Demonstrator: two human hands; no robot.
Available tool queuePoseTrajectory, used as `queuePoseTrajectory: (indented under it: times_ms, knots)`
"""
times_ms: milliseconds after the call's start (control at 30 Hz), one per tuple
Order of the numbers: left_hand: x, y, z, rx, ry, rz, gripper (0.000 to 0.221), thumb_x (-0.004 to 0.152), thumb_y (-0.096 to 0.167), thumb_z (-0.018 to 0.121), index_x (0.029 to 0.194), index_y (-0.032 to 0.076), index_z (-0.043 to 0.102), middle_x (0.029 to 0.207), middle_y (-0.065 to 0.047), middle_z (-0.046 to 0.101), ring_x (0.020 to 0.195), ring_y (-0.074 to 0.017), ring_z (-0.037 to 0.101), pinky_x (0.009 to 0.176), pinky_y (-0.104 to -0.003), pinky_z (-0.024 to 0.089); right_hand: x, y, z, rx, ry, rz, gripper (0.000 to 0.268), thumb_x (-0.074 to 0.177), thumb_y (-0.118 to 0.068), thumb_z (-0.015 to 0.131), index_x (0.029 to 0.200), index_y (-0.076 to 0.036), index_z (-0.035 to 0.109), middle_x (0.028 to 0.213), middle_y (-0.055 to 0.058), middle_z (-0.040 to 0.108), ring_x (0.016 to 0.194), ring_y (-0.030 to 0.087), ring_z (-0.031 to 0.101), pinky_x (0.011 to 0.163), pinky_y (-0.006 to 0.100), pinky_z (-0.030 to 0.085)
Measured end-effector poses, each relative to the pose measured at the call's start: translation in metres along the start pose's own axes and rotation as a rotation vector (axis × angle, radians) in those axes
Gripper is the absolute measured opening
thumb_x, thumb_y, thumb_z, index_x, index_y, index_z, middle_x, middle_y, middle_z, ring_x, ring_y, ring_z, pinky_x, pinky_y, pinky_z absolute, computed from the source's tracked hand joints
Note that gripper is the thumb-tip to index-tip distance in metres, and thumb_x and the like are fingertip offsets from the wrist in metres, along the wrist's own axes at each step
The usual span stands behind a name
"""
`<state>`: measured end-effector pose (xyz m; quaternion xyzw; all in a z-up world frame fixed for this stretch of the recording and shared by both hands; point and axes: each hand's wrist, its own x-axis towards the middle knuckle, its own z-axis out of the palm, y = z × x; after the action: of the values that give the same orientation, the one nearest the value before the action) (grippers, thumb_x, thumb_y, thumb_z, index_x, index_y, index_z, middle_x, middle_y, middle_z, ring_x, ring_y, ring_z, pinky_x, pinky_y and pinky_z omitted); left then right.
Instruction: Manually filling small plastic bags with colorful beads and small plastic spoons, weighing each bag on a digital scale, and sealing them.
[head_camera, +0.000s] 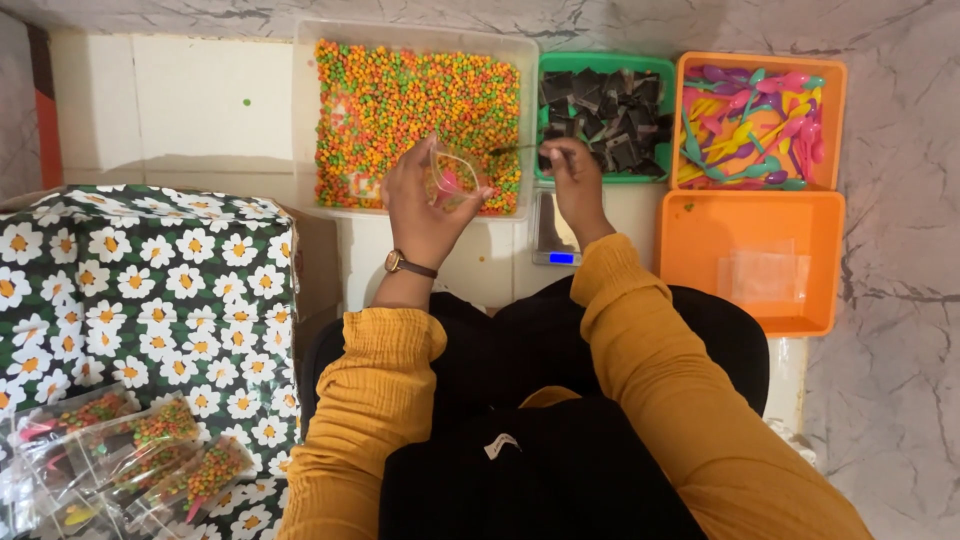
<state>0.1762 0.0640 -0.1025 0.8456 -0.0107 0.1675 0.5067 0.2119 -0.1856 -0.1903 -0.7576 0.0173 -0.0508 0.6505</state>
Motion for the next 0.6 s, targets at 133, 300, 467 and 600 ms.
queuePoseTrajectory:
  times_ms: [133,300,467,600]
  knots:
    - [0.000,0.001,0.000,-0.010,-0.008,-0.025,0.092,0.067,0.035,0.102,0.142,0.013,0.054,0.125,-0.007,0.066,0.111,-0.0292,0.067,0.105,-0.046,0.031,-0.017,0.002,0.000,-0.058,0.016,0.065,0.012,0.109,-0.009,0.054,0.115,-0.004,0.064,0.106,0.013,0.072,0.093,0.020,0.072,0.072,0.029,0.061]
    - [0.000,0.002,0.000,-0.002,-0.037,-0.056,0.091,0.069,0.032,0.102,0.143,0.012,0.053,0.126,-0.009,0.065,0.113,-0.0313,0.066,0.106,-0.048,0.029,-0.033,0.001,0.003,-0.001,0.106,0.258,0.009,0.109,-0.017,0.051,0.110,-0.011,0.058,0.098,0.011,0.073,0.072,0.017,0.070,0.061,0.024,0.060]
    - [-0.001,-0.005,0.003,0.049,-0.070,-0.080,0.094,0.066,0.035,0.102,0.143,0.012,0.053,0.127,-0.010,0.065,0.114,-0.0322,0.066,0.104,-0.049,0.032,-0.032,0.010,0.005,0.133,0.226,0.401,0.012,0.109,-0.020,0.046,0.113,-0.010,0.051,0.096,0.014,0.074,0.076,0.020,0.075,0.059,0.024,0.062]
    - [0.000,-0.004,0.003,0.110,-0.132,-0.129,0.095,0.066,0.036,0.101,0.144,0.012,0.053,0.130,-0.011,0.064,0.118,-0.0343,0.064,0.104,-0.051,0.032,-0.024,0.030,-0.003,0.203,0.328,0.451,0.011,0.108,-0.020,0.045,0.115,-0.012,0.045,0.095,0.018,0.076,0.077,0.027,0.079,0.058,0.030,0.065]
